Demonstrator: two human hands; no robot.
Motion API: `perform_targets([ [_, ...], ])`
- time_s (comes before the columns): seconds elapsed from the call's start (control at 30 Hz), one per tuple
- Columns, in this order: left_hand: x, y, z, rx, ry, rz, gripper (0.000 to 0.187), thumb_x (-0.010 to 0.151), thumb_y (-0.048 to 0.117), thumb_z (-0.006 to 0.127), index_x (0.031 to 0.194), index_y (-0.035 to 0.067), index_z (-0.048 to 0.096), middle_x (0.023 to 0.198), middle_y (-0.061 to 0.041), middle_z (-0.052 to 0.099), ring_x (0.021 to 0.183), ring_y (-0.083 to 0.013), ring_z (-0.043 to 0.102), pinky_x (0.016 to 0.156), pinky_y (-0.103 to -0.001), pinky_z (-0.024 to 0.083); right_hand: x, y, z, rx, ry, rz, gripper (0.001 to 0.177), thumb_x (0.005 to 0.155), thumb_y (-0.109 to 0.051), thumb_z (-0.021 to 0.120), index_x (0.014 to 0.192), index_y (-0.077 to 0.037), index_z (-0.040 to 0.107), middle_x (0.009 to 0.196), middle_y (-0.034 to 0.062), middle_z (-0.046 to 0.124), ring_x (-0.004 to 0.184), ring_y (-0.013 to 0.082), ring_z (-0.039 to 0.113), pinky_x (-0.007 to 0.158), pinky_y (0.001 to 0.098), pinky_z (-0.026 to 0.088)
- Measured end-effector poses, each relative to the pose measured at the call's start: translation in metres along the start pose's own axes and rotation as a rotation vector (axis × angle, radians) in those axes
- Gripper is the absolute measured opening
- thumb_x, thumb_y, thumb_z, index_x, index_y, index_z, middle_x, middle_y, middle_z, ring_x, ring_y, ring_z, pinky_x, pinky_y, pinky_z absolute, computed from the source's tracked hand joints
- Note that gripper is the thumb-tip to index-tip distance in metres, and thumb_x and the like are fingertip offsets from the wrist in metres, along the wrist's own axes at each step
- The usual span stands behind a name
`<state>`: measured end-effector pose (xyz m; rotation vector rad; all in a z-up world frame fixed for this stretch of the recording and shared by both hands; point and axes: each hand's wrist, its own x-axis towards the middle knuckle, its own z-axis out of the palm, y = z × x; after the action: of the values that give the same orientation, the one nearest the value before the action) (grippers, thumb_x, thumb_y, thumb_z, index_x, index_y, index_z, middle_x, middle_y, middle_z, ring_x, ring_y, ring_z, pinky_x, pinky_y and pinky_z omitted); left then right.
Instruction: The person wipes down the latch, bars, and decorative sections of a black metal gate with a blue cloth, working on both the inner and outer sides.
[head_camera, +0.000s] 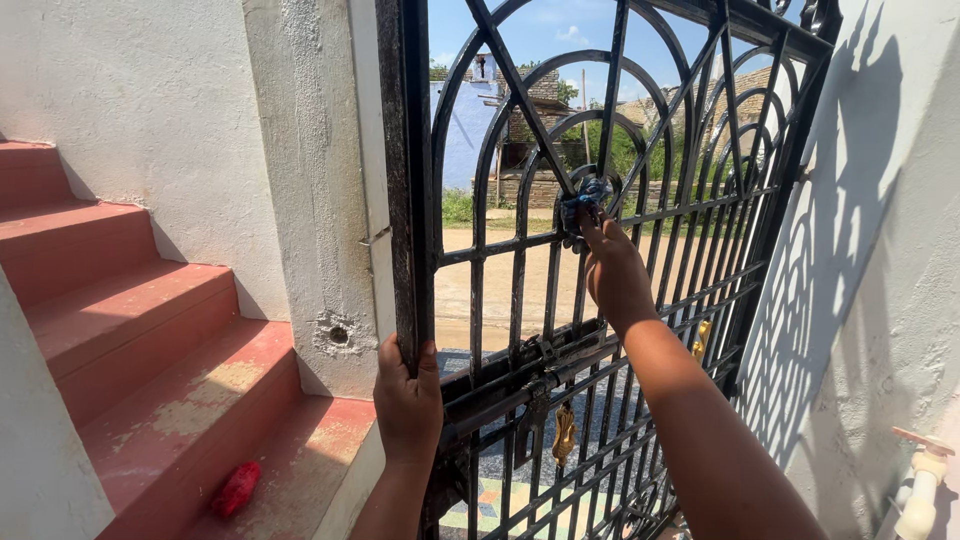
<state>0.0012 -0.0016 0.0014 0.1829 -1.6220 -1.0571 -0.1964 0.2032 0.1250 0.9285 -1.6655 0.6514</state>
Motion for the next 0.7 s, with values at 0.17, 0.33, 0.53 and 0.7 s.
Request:
perform_targets([
  [0.17,0.000,0.000,-0.001,-0.006,-0.001,0.006,0.042,0.101,0.044,0.053,0.122,0.008,0.054,0.088,-0.006,0.066,0.076,-0.0170,0.070,0.066,-0.034,0.055,0.045,0.004,-0.045,-0.117,-0.221,0.165,0.042,0.093,0.001,0.058,0.130,-0.014,0.071,0.119,0.0165,0.070,0.107,0.0368,0.070,0.097,0.0444,0.057],
  [0.33,-0.001,0.001,-0.002,0.012,-0.001,0.007,0.040,0.102,0.044,0.053,0.121,0.009,0.054,0.088,-0.007,0.067,0.077,-0.0201,0.071,0.066,-0.035,0.056,0.095,-0.023,-0.042,0.237,-0.020,0.093,0.060,0.091,0.006,0.047,0.147,-0.011,0.059,0.145,0.0192,0.058,0.125,0.0334,0.063,0.110,0.0418,0.051],
  [0.53,-0.003,0.005,-0.007,0.042,0.026,0.040,0.042,0.102,0.044,0.053,0.124,0.008,0.053,0.091,-0.009,0.069,0.080,-0.0241,0.072,0.067,-0.037,0.056,0.040,-0.044,0.022,-0.174,0.009,0.143,0.050,0.090,0.004,0.053,0.140,0.002,0.055,0.155,0.0292,0.047,0.131,0.0420,0.055,0.095,0.0493,0.050],
  [0.7,-0.001,0.008,-0.007,0.077,-0.001,-0.016,0.042,0.102,0.043,0.053,0.125,0.009,0.053,0.089,-0.009,0.069,0.079,-0.0240,0.072,0.065,-0.038,0.056,0.032,-0.025,-0.033,-0.323,-0.533,0.424,0.058,0.096,0.000,0.050,0.153,-0.012,0.052,0.135,0.0198,0.066,0.117,0.0374,0.068,0.101,0.0431,0.055],
])
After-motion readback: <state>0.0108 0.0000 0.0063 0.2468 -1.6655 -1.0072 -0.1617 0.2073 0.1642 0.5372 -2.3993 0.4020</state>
